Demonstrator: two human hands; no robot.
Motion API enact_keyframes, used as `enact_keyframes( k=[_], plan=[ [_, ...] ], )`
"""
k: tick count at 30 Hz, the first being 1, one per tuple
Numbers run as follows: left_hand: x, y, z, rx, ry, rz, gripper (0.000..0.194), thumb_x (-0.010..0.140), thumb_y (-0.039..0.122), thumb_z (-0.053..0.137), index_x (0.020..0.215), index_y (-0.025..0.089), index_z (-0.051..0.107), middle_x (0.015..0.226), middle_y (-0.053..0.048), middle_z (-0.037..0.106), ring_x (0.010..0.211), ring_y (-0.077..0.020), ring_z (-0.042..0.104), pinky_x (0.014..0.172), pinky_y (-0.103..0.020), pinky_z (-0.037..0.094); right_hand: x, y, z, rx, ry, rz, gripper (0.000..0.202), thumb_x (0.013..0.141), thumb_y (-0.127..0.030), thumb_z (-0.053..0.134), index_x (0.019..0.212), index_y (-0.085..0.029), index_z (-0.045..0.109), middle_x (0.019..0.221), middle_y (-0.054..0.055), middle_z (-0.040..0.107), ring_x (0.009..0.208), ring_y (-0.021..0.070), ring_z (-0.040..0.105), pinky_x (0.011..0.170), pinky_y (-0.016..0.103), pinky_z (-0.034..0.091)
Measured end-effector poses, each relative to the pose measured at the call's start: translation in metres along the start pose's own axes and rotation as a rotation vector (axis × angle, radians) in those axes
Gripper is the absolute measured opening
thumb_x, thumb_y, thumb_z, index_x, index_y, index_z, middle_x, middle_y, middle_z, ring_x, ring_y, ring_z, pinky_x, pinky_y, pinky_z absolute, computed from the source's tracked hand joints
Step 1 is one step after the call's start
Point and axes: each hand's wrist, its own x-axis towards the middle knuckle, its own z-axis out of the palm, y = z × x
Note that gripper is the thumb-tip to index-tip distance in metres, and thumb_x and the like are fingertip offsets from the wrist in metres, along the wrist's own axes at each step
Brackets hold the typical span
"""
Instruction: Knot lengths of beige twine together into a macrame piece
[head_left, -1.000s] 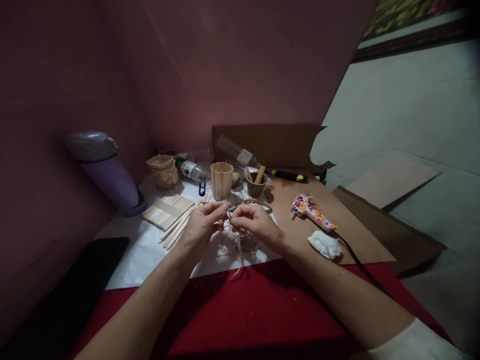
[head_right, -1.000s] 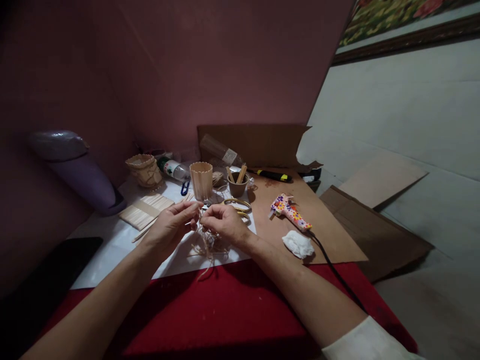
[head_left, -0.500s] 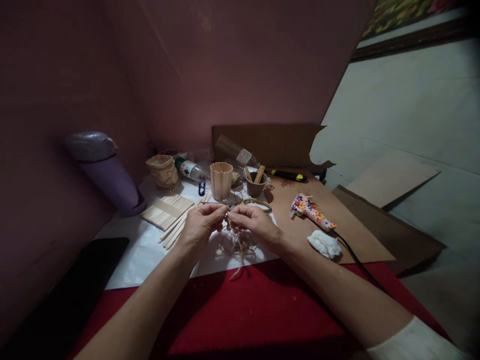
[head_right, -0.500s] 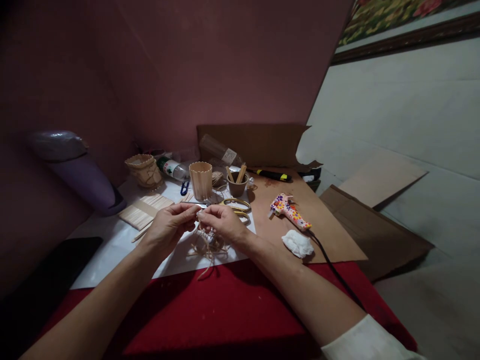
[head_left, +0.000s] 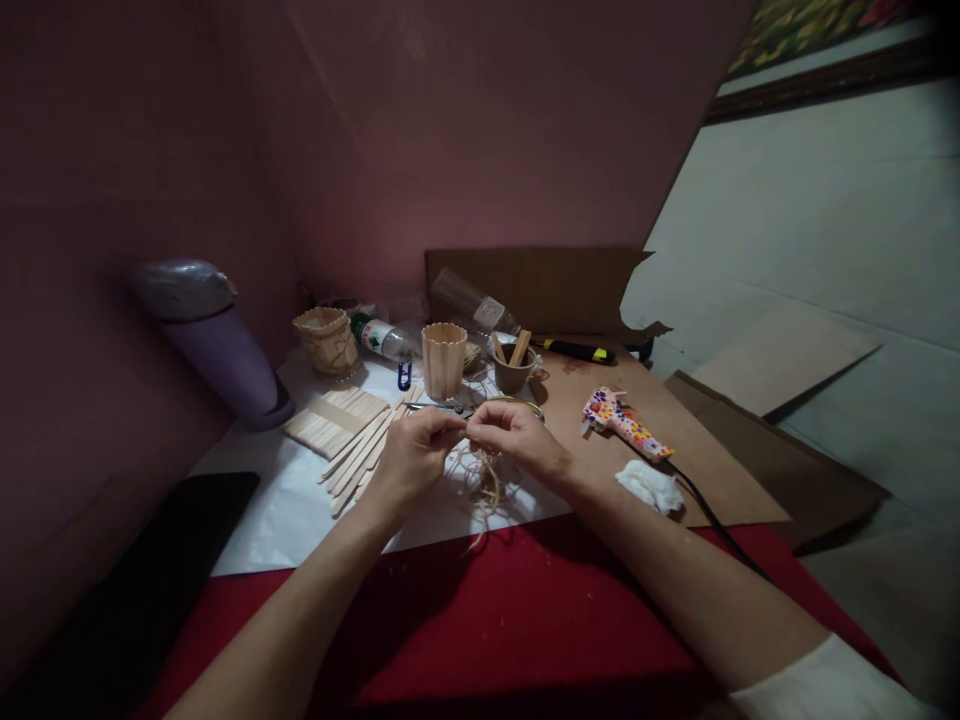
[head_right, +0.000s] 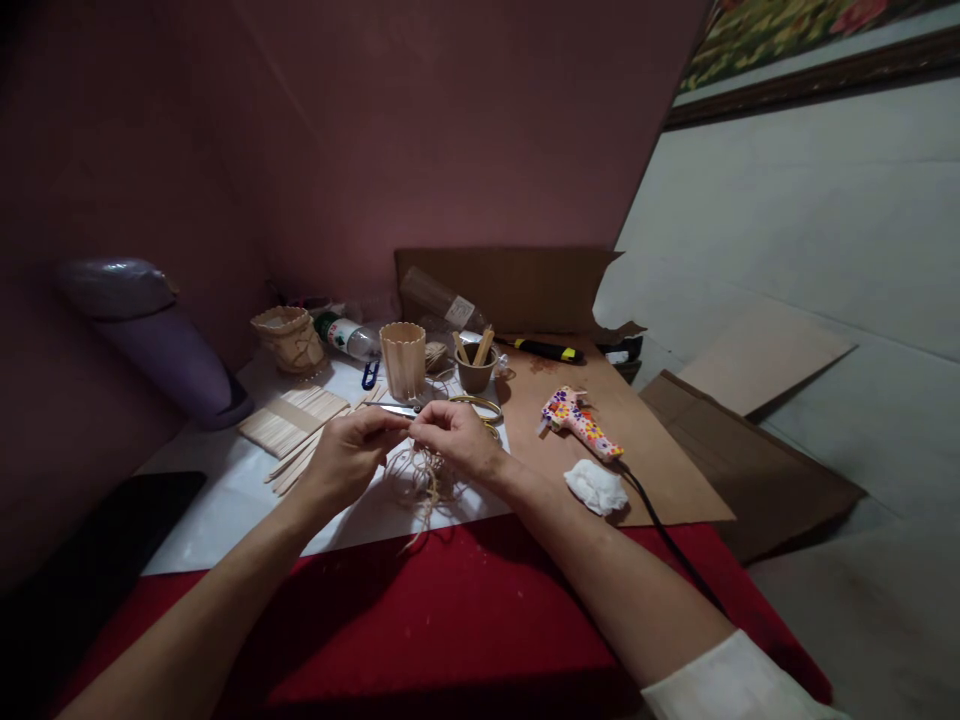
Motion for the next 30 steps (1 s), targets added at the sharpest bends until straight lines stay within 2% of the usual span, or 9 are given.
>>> enact_keyframes(
  k=[2,4,7,10,15,21,26,30],
  plan=[
    [-0.001,0.0,-0.001,0.101,0.007,0.04,0.011,0.074,0.022,0.061,0.071,0.016,0.069,0.064,-0.002,0.063,0.059,-0.0116,0.05,0.057,-0.024,0.037,0.0,-0.001,-0.002,-0.009,-0.002,-0.022,0.021,0.075,-0.033,0.06,0.065,-0.015,0.055,0.06,-0.002,0.051,0.056,0.0091,0.044,0.054,0.024,0.034],
    [-0.002,0.003,-0.002,0.113,0.001,0.017,0.014,0.075,0.024,0.059,0.066,0.016,0.066,0.058,0.0,0.058,0.056,-0.011,0.047,0.055,-0.023,0.035,0.001,-0.001,-0.004,0.009,0.011,-0.033,0.024,0.077,-0.037,0.058,0.068,-0.016,0.056,0.058,-0.003,0.047,0.053,0.0084,0.04,0.051,0.023,0.031],
    [-0.003,0.007,-0.003,0.009,-0.005,-0.077,0.019,0.077,0.027,0.057,0.063,0.017,0.061,0.053,0.003,0.051,0.05,-0.0092,0.041,0.049,-0.022,0.031,0.004,0.001,-0.009,0.014,0.043,-0.036,0.028,0.08,-0.043,0.055,0.074,-0.016,0.058,0.055,-0.004,0.043,0.049,0.0077,0.034,0.046,0.023,0.025],
    [-0.003,0.011,-0.004,-0.097,0.009,-0.156,0.02,0.076,0.03,0.058,0.062,0.017,0.06,0.053,0.003,0.05,0.044,-0.0079,0.038,0.044,-0.022,0.029,0.007,0.001,-0.014,-0.012,0.037,-0.041,0.031,0.078,-0.047,0.058,0.073,-0.016,0.058,0.056,-0.003,0.045,0.049,0.0077,0.035,0.045,0.024,0.025],
    [-0.001,0.011,-0.005,-0.152,0.063,-0.196,0.021,0.073,0.032,0.062,0.059,0.016,0.06,0.05,0.004,0.049,0.04,-0.0066,0.037,0.04,-0.022,0.026,0.007,-0.003,-0.019,-0.056,0.042,-0.065,0.026,0.071,-0.04,0.067,0.069,-0.016,0.058,0.06,-0.002,0.05,0.054,0.0081,0.04,0.05,0.024,0.032],
    [0.001,0.011,-0.007,-0.331,0.134,-0.248,0.021,0.069,0.034,0.067,0.065,0.014,0.063,0.053,0.002,0.052,0.038,-0.0063,0.038,0.035,-0.021,0.025,0.005,-0.004,-0.019,-0.139,0.079,-0.116,0.021,0.075,-0.034,0.065,0.071,-0.015,0.06,0.065,0.0,0.055,0.059,0.0098,0.045,0.054,0.026,0.036],
    [0.0,0.014,-0.006,-0.305,0.039,-0.243,0.022,0.071,0.035,0.066,0.068,0.013,0.065,0.053,0.003,0.049,0.036,-0.0054,0.038,0.033,-0.02,0.025,0.003,-0.003,-0.014,-0.238,0.113,-0.225,0.019,0.081,-0.035,0.059,0.083,-0.016,0.062,0.08,0.003,0.058,0.071,0.0121,0.05,0.062,0.026,0.038],
    [-0.001,0.015,-0.003,-0.335,0.042,-0.263,0.023,0.07,0.036,0.067,0.067,0.013,0.064,0.052,0.003,0.049,0.037,-0.0055,0.038,0.033,-0.02,0.026,0.001,0.0,-0.01,-0.186,0.061,-0.173,0.024,0.082,-0.039,0.058,0.073,-0.016,0.058,0.066,-0.001,0.05,0.06,0.0101,0.043,0.055,0.024,0.034]
  ],
)
